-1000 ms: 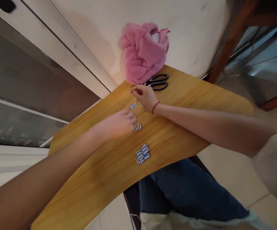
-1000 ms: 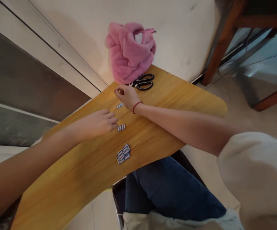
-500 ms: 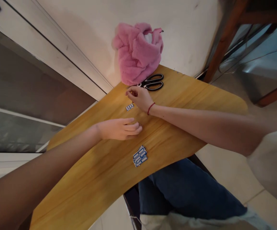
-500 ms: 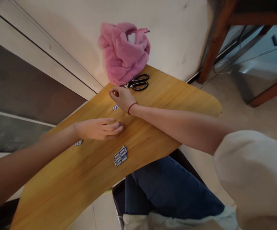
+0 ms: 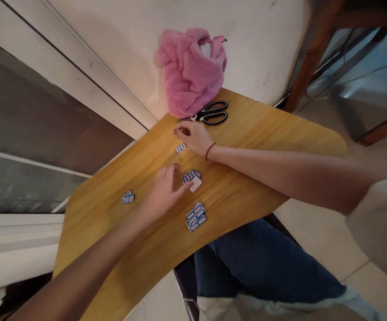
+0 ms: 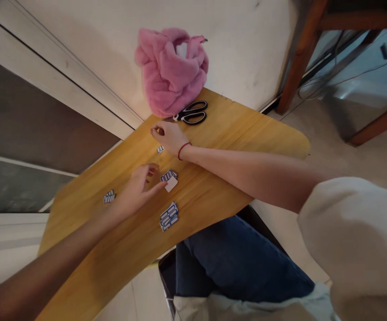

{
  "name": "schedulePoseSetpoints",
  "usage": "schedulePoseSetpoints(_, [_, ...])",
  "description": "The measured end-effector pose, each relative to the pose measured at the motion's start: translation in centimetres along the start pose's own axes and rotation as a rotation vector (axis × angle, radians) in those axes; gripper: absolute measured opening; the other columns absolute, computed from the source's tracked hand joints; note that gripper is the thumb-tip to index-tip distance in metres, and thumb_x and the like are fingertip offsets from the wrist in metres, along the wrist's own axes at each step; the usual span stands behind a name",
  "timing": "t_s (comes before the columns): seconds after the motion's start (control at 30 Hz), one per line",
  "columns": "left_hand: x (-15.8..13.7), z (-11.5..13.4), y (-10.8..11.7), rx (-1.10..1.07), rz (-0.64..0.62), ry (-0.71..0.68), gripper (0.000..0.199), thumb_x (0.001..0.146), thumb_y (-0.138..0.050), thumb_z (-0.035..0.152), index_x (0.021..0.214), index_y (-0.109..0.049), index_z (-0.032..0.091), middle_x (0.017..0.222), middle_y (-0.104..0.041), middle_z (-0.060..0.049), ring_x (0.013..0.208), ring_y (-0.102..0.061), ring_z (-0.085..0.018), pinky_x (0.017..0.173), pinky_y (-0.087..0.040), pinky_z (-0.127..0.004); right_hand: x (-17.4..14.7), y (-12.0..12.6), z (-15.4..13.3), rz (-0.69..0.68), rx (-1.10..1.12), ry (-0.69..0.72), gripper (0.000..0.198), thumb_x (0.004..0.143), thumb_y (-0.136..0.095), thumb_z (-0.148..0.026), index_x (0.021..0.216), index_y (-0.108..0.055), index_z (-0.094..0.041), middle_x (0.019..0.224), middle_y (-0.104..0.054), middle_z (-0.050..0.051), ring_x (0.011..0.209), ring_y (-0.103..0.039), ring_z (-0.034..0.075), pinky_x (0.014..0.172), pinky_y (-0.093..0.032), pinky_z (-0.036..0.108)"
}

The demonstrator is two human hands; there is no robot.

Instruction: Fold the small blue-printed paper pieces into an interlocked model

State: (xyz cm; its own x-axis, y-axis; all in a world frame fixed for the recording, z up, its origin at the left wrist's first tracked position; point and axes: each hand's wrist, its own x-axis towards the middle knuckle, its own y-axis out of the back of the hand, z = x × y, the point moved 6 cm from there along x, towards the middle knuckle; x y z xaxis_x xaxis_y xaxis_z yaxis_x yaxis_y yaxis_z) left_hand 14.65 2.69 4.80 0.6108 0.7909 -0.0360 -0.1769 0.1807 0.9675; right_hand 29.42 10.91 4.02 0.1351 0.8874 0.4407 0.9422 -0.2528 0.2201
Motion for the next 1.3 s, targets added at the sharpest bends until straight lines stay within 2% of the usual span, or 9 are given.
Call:
schedulePoseSetpoints(0.13, [0.7, -0.2, -1.8, -0.097, 0.021, 0.139, 0.039, 0.076, -0.066, 0.042, 0.1, -0.051, 0.015, 0.105, -0.05, -0.009, 0.102, -0.049, -0.024, 0.092, -0.042, -0.041, -0.2, 0.0, 0.0, 0.004, 0.018, 0.009, 0.02, 0.086, -0.05, -0.025, 0.08, -0.063, -0.012, 0.065, -0.052, -0.001, 0.062, -0.044, 0.009, 0.062, -0.033, 0.023])
schedulePoseSetpoints(0.27, [1.7, -0.6, -2.3, -0.2, -0.083, 0.268, 0.027, 0.07, -0.07, 0.027, 0.088, -0.053, 0.016, 0.096, -0.051, -0.006, 0.085, -0.051, -0.018, 0.078, -0.044, -0.033, -0.3, -0.2, 0.2, -0.009, 0.01, 0.015, 0.019, 0.086, -0.049, -0.025, 0.081, -0.063, -0.012, 0.064, -0.051, -0.002, 0.063, -0.044, 0.009, 0.062, -0.032, 0.023])
schedulePoseSetpoints(0.4, [2.0, 0.0, -2.1, -0.314, -0.151, 0.315, 0.026, 0.067, -0.067, 0.02, 0.083, -0.047, 0.019, 0.076, -0.052, 0.001, 0.068, -0.049, -0.014, 0.064, -0.04, -0.028, -0.3, -0.1, 0.2, -0.008, -0.001, 0.019, 0.019, 0.086, -0.05, -0.024, 0.079, -0.063, -0.013, 0.064, -0.05, -0.001, 0.063, -0.043, 0.01, 0.062, -0.032, 0.024])
schedulePoseSetpoints(0.57, [1.8, 0.1, -2.3, -0.384, -0.183, 0.337, 0.018, 0.067, -0.066, 0.018, 0.079, -0.051, 0.018, 0.075, -0.055, 0.0, 0.071, -0.053, -0.017, 0.066, -0.04, -0.029, -0.2, 0.0, 0.0, -0.008, -0.01, 0.017, 0.019, 0.085, -0.051, -0.024, 0.078, -0.064, -0.012, 0.061, -0.047, -0.002, 0.062, -0.042, 0.009, 0.06, -0.031, 0.024])
schedulePoseSetpoints(0.73, [1.0, -2.5, -1.0, -0.377, 0.108, 0.277, 0.012, 0.07, -0.065, 0.021, 0.077, -0.057, 0.017, 0.085, -0.055, -0.003, 0.077, -0.053, -0.017, 0.071, -0.04, -0.03, -0.5, -0.2, -0.2, -0.032, 0.026, 0.007, 0.019, 0.085, -0.051, -0.023, 0.08, -0.065, -0.011, 0.062, -0.049, -0.002, 0.06, -0.041, 0.008, 0.059, -0.031, 0.023])
schedulePoseSetpoints(0.87, [-0.5, -4.5, -0.6, -0.723, 0.152, 0.327, 0.018, 0.075, -0.064, 0.032, 0.079, -0.058, 0.016, 0.075, -0.059, 0.0, 0.072, -0.055, -0.015, 0.071, -0.042, -0.028, -1.4, -1.1, -0.5, -0.131, 0.049, 0.003, 0.017, 0.083, -0.052, -0.021, 0.082, -0.065, -0.011, 0.062, -0.051, -0.003, 0.059, -0.043, 0.008, 0.059, -0.032, 0.023])
schedulePoseSetpoints(1.1, [-3.6, -6.5, -1.1, -1.233, 0.412, 0.488, 0.035, 0.063, -0.079, 0.033, 0.085, -0.061, 0.013, 0.079, -0.065, 0.0, 0.071, -0.06, -0.011, 0.067, -0.052, -0.023, -4.4, -3.8, -2.3, -0.466, 0.135, -0.006, 0.027, 0.086, -0.053, -0.038, 0.09, -0.064, -0.014, 0.064, -0.052, -0.003, 0.057, -0.043, 0.007, 0.055, -0.031, 0.021])
schedulePoseSetpoints(1.2, [-3.5, -6.3, -2.4, -1.349, 0.41, 0.438, 0.034, 0.064, -0.079, 0.03, 0.086, -0.06, 0.014, 0.082, -0.065, 0.0, 0.072, -0.062, -0.011, 0.063, -0.055, -0.023, -6.0, -5.3, -2.7, -0.615, 0.167, -0.018, 0.029, 0.079, -0.062, -0.039, 0.095, -0.061, -0.014, 0.068, -0.054, -0.004, 0.055, -0.041, 0.006, 0.052, -0.031, 0.02])
schedulePoseSetpoints(1.3, [-2.9, -5.7, -3.3, -1.419, 0.371, 0.345, 0.03, 0.065, -0.079, 0.027, 0.083, -0.057, 0.016, 0.079, -0.063, 0.002, 0.071, -0.062, -0.011, 0.06, -0.056, -0.022, -6.7, -5.9, -2.7, -0.602, 0.181, -0.05, 0.025, 0.075, -0.066, -0.036, 0.085, -0.061, -0.014, 0.068, -0.056, -0.003, 0.058, -0.044, 0.006, 0.054, -0.034, 0.02])
